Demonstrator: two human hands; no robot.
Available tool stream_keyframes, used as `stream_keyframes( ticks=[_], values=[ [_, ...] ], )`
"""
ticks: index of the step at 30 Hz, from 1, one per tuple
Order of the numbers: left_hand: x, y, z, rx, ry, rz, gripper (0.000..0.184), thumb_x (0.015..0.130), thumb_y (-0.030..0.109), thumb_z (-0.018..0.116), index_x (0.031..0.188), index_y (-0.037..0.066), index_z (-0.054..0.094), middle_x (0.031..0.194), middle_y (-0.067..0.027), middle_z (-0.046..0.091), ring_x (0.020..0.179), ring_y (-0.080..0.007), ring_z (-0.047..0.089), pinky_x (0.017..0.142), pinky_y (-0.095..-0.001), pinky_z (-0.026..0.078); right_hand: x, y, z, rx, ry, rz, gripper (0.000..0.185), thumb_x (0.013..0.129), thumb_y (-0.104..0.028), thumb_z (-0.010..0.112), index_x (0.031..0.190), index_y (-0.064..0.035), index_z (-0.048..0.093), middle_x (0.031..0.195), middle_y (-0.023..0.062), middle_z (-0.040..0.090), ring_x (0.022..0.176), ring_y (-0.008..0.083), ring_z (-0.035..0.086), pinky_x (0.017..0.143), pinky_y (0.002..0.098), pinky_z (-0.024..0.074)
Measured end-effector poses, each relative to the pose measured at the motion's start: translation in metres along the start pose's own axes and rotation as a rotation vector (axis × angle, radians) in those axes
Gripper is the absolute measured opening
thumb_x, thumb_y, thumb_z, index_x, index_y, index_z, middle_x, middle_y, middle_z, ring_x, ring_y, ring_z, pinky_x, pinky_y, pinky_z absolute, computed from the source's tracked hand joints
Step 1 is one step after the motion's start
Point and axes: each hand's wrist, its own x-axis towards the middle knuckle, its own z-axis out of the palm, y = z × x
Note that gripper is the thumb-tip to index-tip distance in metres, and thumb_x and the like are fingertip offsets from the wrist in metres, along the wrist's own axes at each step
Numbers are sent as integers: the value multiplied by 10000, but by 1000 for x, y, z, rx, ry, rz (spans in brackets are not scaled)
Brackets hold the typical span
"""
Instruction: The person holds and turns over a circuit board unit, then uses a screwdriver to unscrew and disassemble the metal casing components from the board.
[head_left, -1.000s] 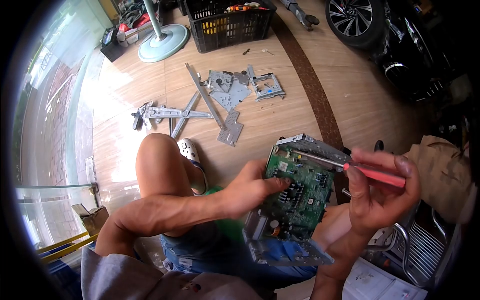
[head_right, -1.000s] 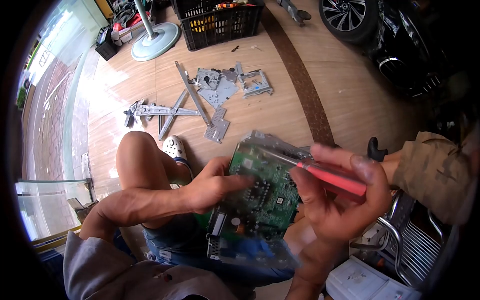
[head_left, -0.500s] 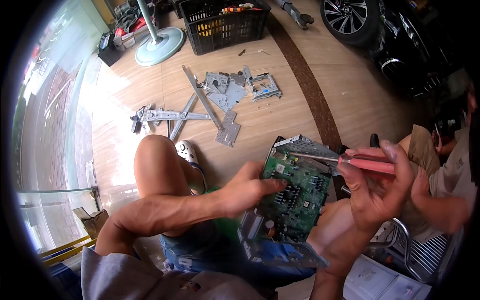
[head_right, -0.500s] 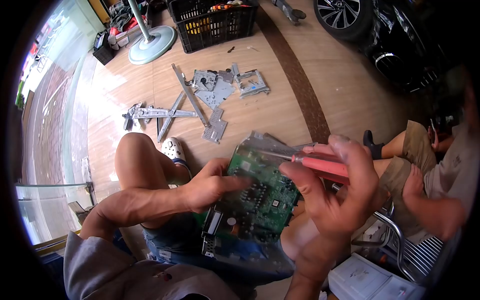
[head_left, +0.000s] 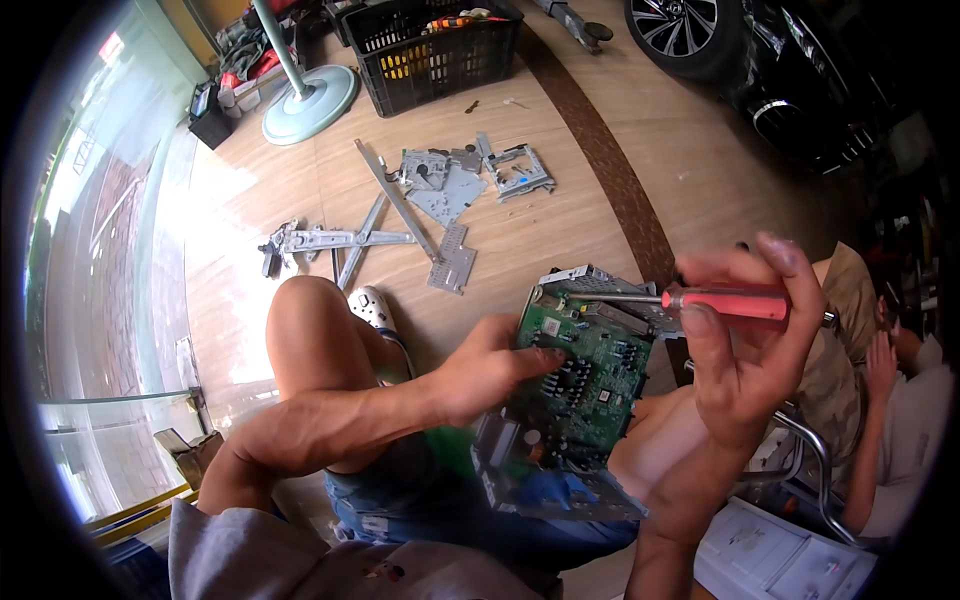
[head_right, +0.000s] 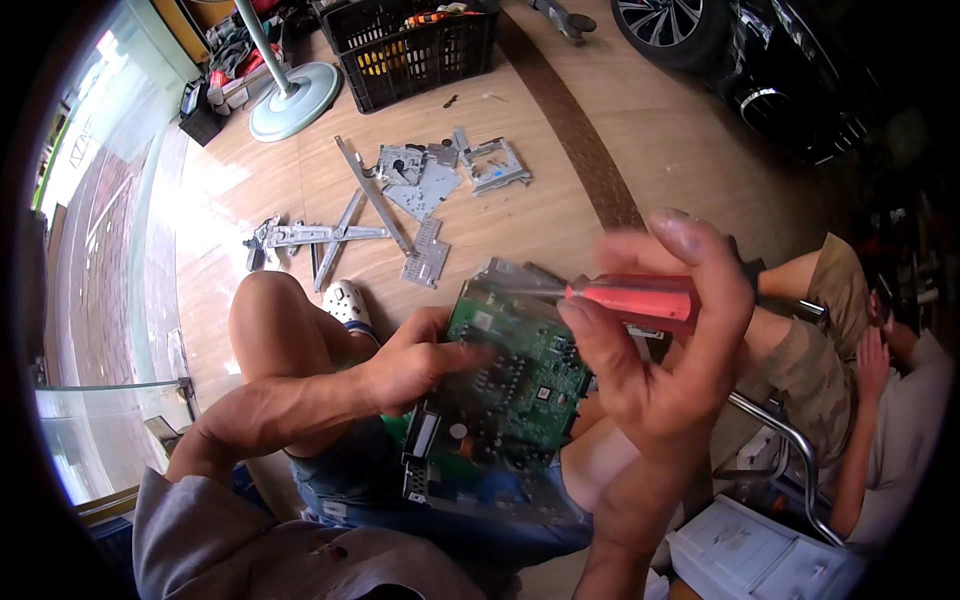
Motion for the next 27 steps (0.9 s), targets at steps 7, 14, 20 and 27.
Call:
stream_keyframes(
  ticks=[7, 14, 20, 27],
  values=[
    [1, 0, 1, 39, 11, 49, 298, 920, 78, 643, 1185, -52, 607, 1058, -103, 695, 908, -166, 670, 825, -300, 548, 0, 1, -2, 54, -24, -68, 549, 906, 19, 621, 1391, 19, 364, 1224, 291, 574, 1002, 281, 677, 916, 383, 541],
    [5, -6, 0, 67, 10, 84, 291, 920, 74, 643, 1180, -52, 608, 1037, -102, 698, 899, -169, 675, 816, -298, 551, 6, -5, 5, 80, 44, -152, 547, 867, 65, 668, 1346, 33, 407, 1153, 274, 626, 1002, 270, 687, 880, 347, 560],
    [1, 0, 2, 63, 39, 70, 272, 928, 58, 628, 1178, -47, 606, 1028, -102, 699, 892, -170, 676, 804, -294, 549, -4, -5, -15, -16, -143, -92, 524, 883, 55, 628, 1352, 10, 398, 1272, 306, 559, 1028, 296, 682, 910, 350, 546],
    [4, -1, 0, 125, 30, 142, 272, 933, 67, 625, 1181, -44, 605, 1029, -106, 699, 881, -176, 680, 799, -301, 555, 0, -10, 7, 201, 93, -94, 552, 845, 48, 714, 1321, 24, 435, 1199, 281, 611, 951, 270, 706, 871, 361, 565]
  ],
)
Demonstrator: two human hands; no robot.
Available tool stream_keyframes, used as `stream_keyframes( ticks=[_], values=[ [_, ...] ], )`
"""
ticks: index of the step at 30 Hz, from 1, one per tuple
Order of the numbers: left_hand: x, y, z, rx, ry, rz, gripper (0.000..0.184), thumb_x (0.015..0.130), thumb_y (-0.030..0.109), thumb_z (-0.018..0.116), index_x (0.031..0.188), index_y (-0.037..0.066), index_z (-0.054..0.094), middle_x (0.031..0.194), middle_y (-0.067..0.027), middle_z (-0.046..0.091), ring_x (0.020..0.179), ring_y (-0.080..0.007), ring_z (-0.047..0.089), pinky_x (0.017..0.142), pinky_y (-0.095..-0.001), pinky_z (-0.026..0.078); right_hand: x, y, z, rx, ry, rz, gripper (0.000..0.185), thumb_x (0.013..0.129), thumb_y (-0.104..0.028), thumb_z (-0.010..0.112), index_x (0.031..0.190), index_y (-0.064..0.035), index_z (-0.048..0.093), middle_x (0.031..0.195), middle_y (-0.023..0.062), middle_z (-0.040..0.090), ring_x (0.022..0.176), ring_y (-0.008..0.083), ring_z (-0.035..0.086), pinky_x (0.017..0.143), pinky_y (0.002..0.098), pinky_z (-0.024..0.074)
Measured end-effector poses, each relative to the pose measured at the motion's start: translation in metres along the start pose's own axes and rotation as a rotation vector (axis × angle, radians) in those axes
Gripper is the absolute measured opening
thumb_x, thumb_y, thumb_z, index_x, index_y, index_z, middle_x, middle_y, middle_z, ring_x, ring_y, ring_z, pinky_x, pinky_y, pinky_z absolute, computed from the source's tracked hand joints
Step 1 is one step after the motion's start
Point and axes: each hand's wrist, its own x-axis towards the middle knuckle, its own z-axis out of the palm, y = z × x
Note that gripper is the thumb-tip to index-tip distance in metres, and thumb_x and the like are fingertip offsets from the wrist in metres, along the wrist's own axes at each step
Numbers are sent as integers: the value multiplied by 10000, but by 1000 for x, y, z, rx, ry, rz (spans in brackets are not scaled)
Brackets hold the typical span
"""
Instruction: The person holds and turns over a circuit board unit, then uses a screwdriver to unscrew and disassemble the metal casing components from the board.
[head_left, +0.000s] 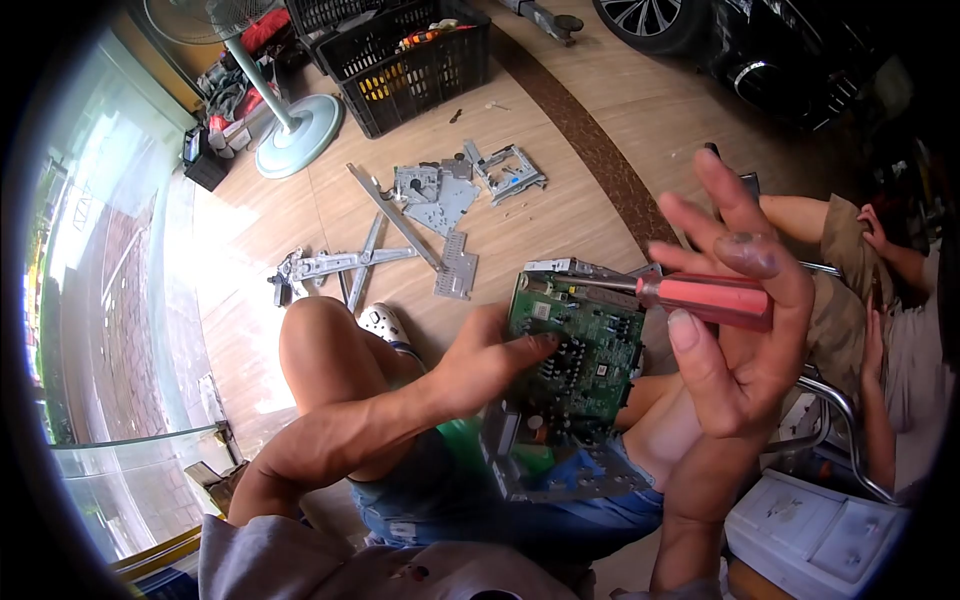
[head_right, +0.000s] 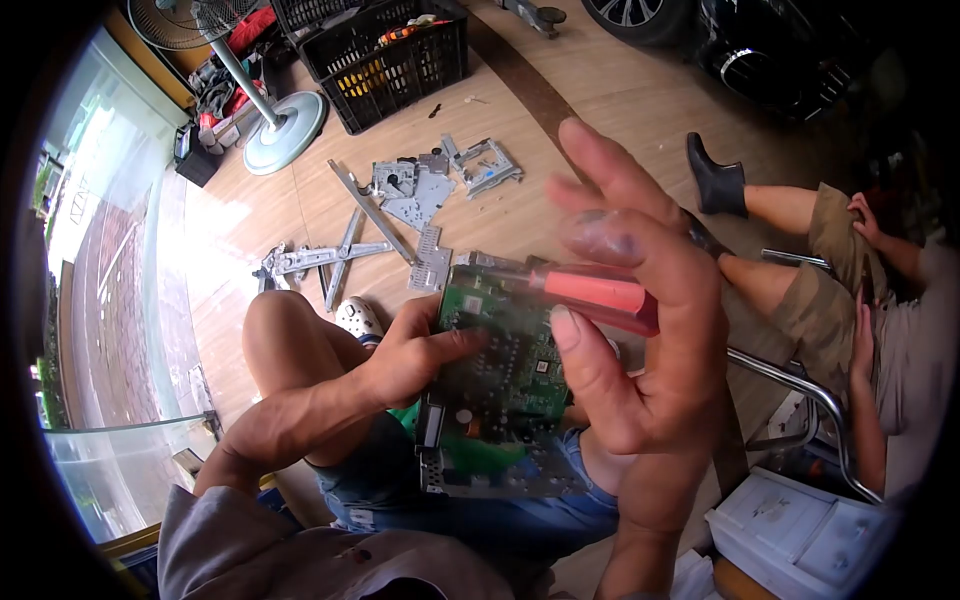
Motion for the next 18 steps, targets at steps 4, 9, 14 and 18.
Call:
stream_keyframes(
  ticks=[4, 9, 14, 18],
  values=[
    [-2, 4, 0, -11, 11, -49, 274, 933, 75, 627, 1179, -44, 605, 1025, -113, 701, 877, -182, 684, 797, -306, 559, -3, -4, -18, -243, -213, -17, 530, 874, 57, 655, 1339, 7, 407, 1228, 295, 592, 1042, 315, 679, 923, 405, 546],
    [-2, 5, 1, -4, 23, -16, 268, 928, 71, 624, 1168, -46, 604, 1020, -120, 702, 875, -185, 687, 787, -307, 562, 0, 9, -20, -205, -171, -143, 495, 857, 39, 688, 1290, 9, 448, 1143, 250, 638, 989, 292, 687, 852, 373, 565],
    [-3, 6, -1, -39, 39, -33, 270, 925, 63, 623, 1168, -50, 597, 1022, -125, 702, 875, -190, 690, 780, -315, 570, -2, 8, -11, -149, -133, -78, 429, 827, 2, 756, 1192, 9, 530, 1080, 218, 684, 888, 245, 712, 752, 311, 579],
    [-1, 4, -3, -47, 41, -8, 274, 925, 54, 620, 1176, -51, 589, 1027, -129, 701, 877, -192, 691, 787, -319, 574, 1, 0, -9, -325, -127, -102, 398, 845, 49, 710, 1194, 5, 523, 1120, 229, 677, 968, 257, 708, 801, 318, 572]
  ],
)
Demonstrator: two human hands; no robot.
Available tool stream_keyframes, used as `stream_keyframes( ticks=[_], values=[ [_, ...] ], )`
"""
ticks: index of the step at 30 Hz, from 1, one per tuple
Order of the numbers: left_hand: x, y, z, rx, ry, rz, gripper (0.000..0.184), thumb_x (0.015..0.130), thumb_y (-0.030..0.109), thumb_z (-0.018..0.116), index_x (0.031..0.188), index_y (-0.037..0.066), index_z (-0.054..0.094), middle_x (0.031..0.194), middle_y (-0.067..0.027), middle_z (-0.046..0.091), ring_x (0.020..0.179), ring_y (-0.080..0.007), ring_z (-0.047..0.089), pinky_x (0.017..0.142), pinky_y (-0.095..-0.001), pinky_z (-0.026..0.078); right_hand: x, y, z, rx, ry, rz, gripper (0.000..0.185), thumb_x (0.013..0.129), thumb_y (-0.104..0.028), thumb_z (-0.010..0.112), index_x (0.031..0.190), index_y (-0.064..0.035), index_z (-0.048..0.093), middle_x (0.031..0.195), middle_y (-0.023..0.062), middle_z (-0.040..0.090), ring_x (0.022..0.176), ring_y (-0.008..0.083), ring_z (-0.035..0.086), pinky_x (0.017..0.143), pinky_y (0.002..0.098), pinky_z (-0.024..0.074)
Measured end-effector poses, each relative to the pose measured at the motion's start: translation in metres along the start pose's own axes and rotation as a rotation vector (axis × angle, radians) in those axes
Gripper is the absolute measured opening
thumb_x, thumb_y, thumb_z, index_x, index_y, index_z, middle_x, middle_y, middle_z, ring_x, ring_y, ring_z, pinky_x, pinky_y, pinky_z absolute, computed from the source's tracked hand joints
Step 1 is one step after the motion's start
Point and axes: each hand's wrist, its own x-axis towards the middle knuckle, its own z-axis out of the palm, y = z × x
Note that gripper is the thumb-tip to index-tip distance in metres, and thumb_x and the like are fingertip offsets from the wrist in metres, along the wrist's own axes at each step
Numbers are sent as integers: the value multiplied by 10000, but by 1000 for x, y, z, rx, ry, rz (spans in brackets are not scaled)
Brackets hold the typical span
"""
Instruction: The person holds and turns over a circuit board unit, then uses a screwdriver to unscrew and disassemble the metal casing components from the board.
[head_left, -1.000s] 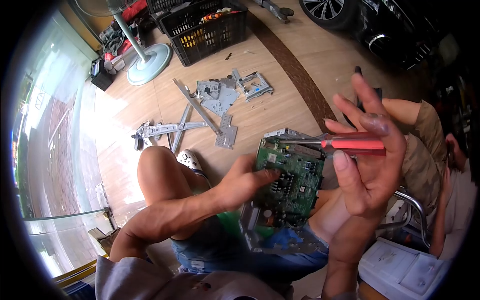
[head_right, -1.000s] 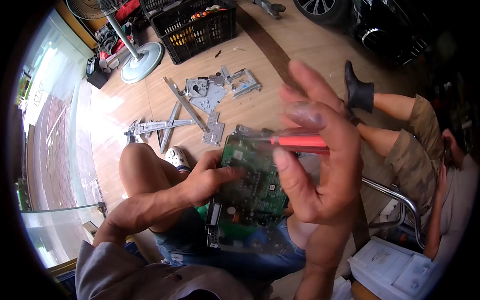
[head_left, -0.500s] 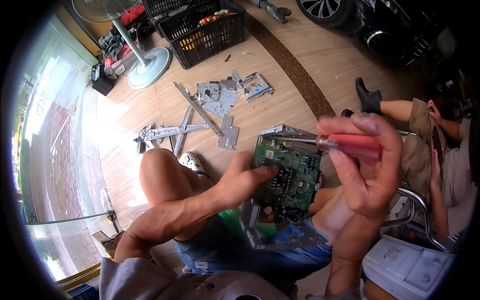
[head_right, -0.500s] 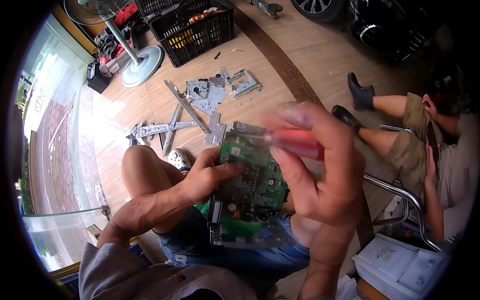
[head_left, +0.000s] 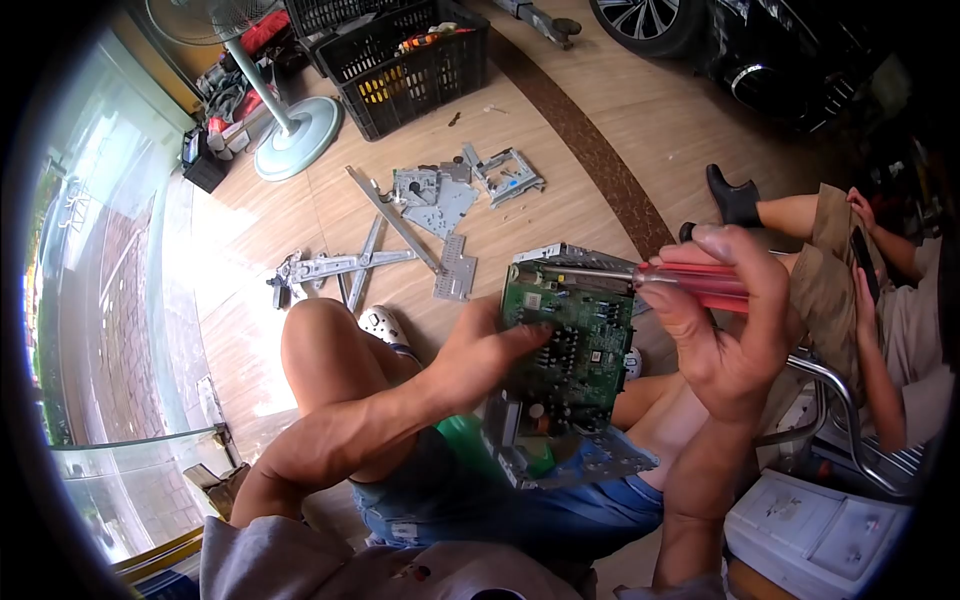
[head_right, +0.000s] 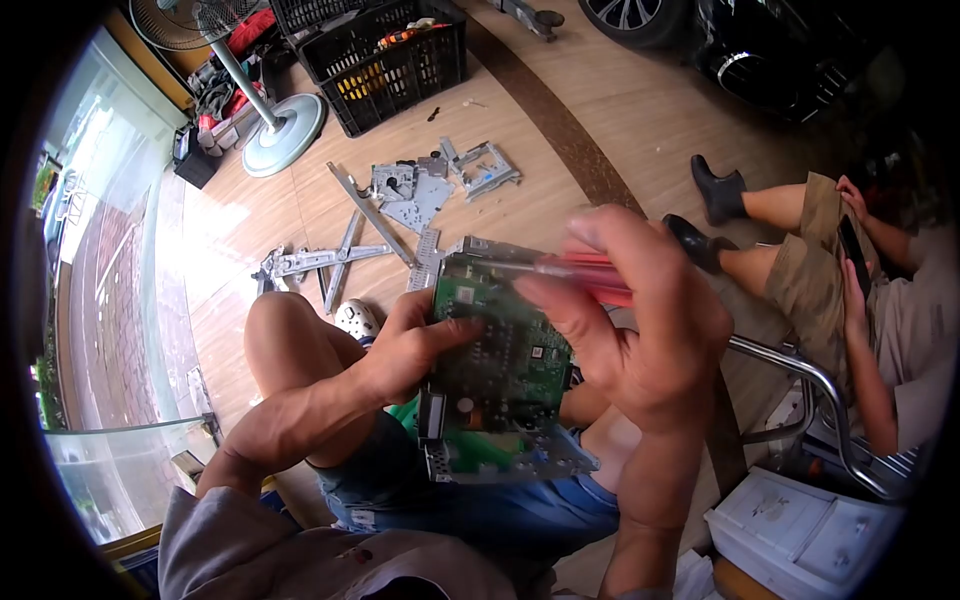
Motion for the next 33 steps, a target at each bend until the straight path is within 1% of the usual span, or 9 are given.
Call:
stream_keyframes(
  ticks=[4, 7, 10, 12, 16, 18, 24, 30, 33],
  values=[
    [0, -1, 0, -5, 14, 13, 275, 928, 49, 617, 1181, -51, 585, 1030, -130, 699, 880, -192, 691, 786, -319, 578, 5, -1, 5, 292, -11, 66, 453, 883, 33, 681, 1274, 10, 455, 1141, 235, 651, 1036, 277, 682, 895, 366, 552],
    [0, -2, -2, 6, 9, 20, 275, 928, 52, 618, 1181, -51, 587, 1034, -131, 698, 890, -191, 689, 788, -319, 576, -4, 7, -3, 217, -117, 108, 476, 913, 6, 660, 1318, 15, 411, 1194, 261, 618, 1081, 294, 665, 949, 391, 540],
    [0, -2, -4, 28, 5, 9, 275, 925, 53, 618, 1177, -54, 592, 1038, -131, 698, 900, -191, 686, 790, -314, 572, -4, 3, -1, -8, -54, 107, 468, 874, -8, 715, 1268, 13, 463, 1099, 233, 673, 990, 278, 706, 872, 364, 566],
    [-1, 0, -2, 53, 7, 29, 272, 923, 56, 617, 1170, -55, 596, 1034, -131, 698, 901, -192, 684, 792, -314, 568, -1, 4, 4, 4, 33, 85, 462, 849, -5, 745, 1239, 15, 498, 1044, 215, 704, 937, 267, 728, 824, 346, 582],
    [-2, 3, 0, 73, -1, 47, 270, 921, 64, 616, 1162, -57, 602, 1024, -128, 698, 898, -196, 682, 795, -316, 561, 1, 6, 15, 381, 164, 98, 462, 834, -3, 763, 1226, 27, 520, 1037, 212, 704, 908, 260, 733, 785, 327, 590],
    [-2, 4, 1, 71, 17, 44, 271, 921, 66, 616, 1162, -57, 603, 1024, -126, 698, 900, -196, 681, 798, -316, 559, 0, 7, 13, 390, 141, 95, 463, 837, -13, 764, 1229, 28, 522, 1035, 212, 704, 901, 258, 735, 777, 320, 591],
    [-1, 3, -3, 94, 6, 59, 272, 930, 75, 592, 1155, -77, 608, 1032, -115, 698, 921, -172, 663, 834, -320, 534, -4, 9, 2, -32, 59, 19, 416, 868, 24, 703, 1241, 30, 519, 1048, 207, 703, 924, 248, 727, 809, 320, 577],
    [0, 1, -4, 48, 17, 62, 277, 920, 79, 605, 1150, -75, 605, 1030, -111, 693, 916, -167, 652, 828, -315, 526, -1, 7, 4, 294, 22, 51, 444, 903, 25, 652, 1294, 29, 443, 1160, 245, 636, 1007, 264, 690, 886, 346, 551],
    [0, 3, -5, 52, 21, 51, 283, 919, 80, 607, 1156, -73, 597, 1036, -108, 689, 920, -160, 643, 832, -314, 519, -6, 13, 5, 193, 82, 89, 414, 868, 9, 710, 1235, 23, 519, 1075, 207, 685, 951, 254, 709, 823, 330, 573]
  ],
)
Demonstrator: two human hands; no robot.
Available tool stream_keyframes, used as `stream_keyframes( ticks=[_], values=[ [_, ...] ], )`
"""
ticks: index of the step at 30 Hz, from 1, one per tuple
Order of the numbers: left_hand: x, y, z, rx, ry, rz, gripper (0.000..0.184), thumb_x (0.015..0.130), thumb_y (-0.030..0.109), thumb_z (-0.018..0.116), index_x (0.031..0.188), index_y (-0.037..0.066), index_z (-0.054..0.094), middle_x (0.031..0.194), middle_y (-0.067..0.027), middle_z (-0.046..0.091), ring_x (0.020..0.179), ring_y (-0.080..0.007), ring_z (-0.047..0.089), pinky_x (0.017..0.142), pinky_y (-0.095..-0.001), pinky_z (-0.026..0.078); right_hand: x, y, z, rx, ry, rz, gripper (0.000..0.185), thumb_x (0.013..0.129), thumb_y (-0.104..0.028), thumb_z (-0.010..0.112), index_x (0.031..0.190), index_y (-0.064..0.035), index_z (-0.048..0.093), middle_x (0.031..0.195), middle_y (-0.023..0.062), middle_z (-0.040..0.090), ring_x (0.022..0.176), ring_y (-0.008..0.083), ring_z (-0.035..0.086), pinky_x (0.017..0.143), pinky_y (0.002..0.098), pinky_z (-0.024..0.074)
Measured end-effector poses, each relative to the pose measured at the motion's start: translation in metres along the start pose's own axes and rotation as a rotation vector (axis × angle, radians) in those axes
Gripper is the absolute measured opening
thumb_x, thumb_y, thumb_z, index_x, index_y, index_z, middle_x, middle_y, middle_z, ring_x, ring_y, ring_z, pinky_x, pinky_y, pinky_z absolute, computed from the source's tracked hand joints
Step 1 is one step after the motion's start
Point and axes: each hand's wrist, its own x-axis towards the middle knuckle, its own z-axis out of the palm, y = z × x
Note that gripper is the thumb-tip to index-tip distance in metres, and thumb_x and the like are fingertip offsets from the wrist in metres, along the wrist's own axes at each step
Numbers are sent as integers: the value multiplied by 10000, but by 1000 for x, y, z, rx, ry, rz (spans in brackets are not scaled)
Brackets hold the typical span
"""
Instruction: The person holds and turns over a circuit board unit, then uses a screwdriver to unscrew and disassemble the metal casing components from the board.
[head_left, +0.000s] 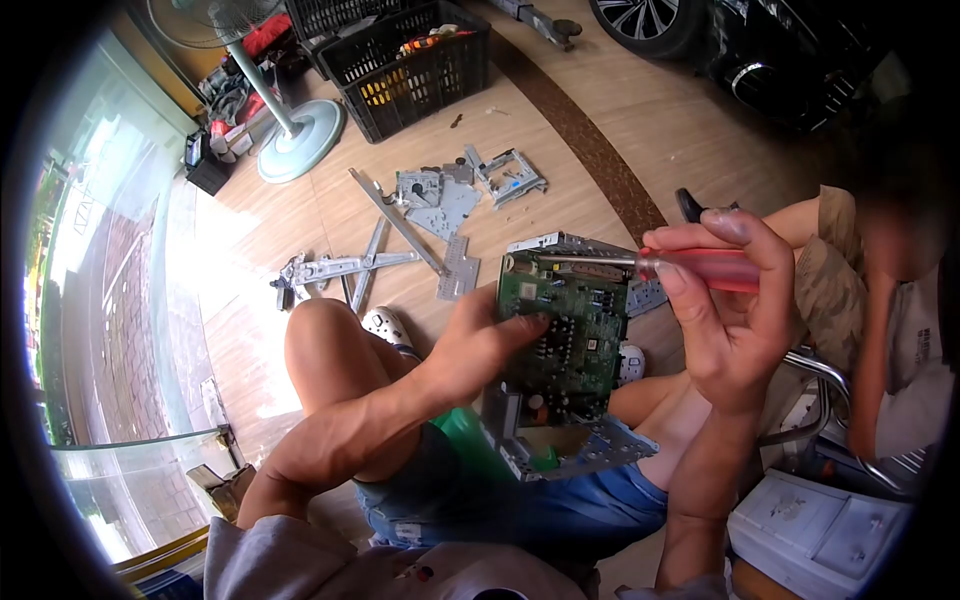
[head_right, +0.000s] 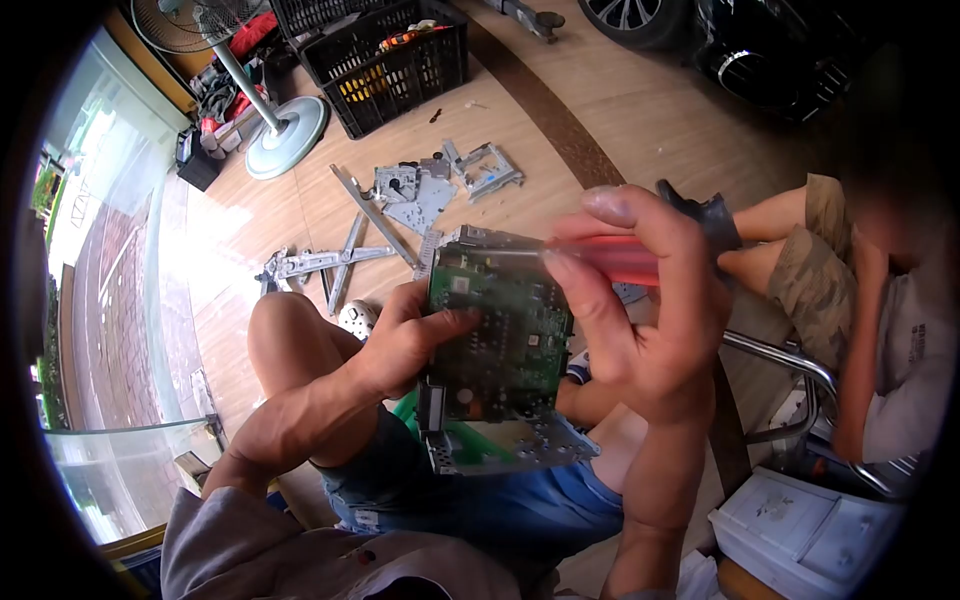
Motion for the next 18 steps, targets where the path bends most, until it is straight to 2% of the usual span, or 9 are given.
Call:
stream_keyframes(
  ticks=[3, 5, 7, 10, 13, 16, 18],
  values=[
    [-1, 2, 0, 6, -3, -4, 289, 919, 80, 605, 1166, -70, 591, 1043, -107, 686, 928, -158, 638, 840, -315, 515, 3, -8, -1, -182, -13, -37, 409, 874, 33, 683, 1242, 26, 506, 1083, 213, 680, 972, 261, 702, 855, 343, 567],
    [-1, 2, 0, 4, -5, 7, 292, 919, 79, 605, 1173, -67, 588, 1046, -108, 686, 929, -159, 639, 842, -316, 515, 6, -6, 3, -65, -2, -66, 421, 879, 38, 674, 1256, 28, 487, 1094, 218, 672, 969, 254, 702, 868, 349, 564],
    [0, 0, -2, -6, -7, 25, 295, 919, 77, 605, 1177, -65, 587, 1047, -109, 686, 925, -160, 640, 840, -316, 516, 5, -11, 3, 67, -45, -18, 455, 902, 39, 644, 1301, 31, 425, 1178, 248, 629, 1008, 257, 686, 917, 372, 545],
    [-1, 3, -2, -5, 0, 23, 297, 920, 77, 604, 1181, -64, 587, 1047, -111, 686, 917, -162, 645, 833, -316, 523, 0, -2, 1, 104, -53, 26, 441, 887, 20, 677, 1274, 37, 466, 1174, 231, 644, 973, 237, 701, 880, 357, 559],
    [-2, 3, -3, -6, 28, -4, 276, 919, 64, 624, 1171, -47, 602, 1026, -108, 699, 892, -177, 678, 797, -307, 556, 0, -2, -1, -79, -49, 30, 435, 878, 10, 695, 1263, 42, 496, 1184, 205, 651, 955, 234, 712, 848, 335, 565],
    [-4, 5, 0, 44, 52, 45, 278, 910, 62, 629, 1165, -47, 606, 1026, -107, 700, 882, -175, 679, 794, -306, 555, 0, -2, -5, -56, -128, 94, 493, 921, 14, 627, 1355, 19, 391, 1255, 249, 608, 1087, 269, 656, 857, 345, 571],
    [-3, 5, -3, 15, 64, -13, 275, 905, 61, 627, 1159, -42, 612, 1013, -109, 700, 877, -184, 686, 793, -306, 560, 7, 6, -5, 28, -174, 11, 496, 944, 13, 582, 1385, 7, 357, 1283, 258, 591, 1137, 287, 635, 814, 323, 584]
  ],
)
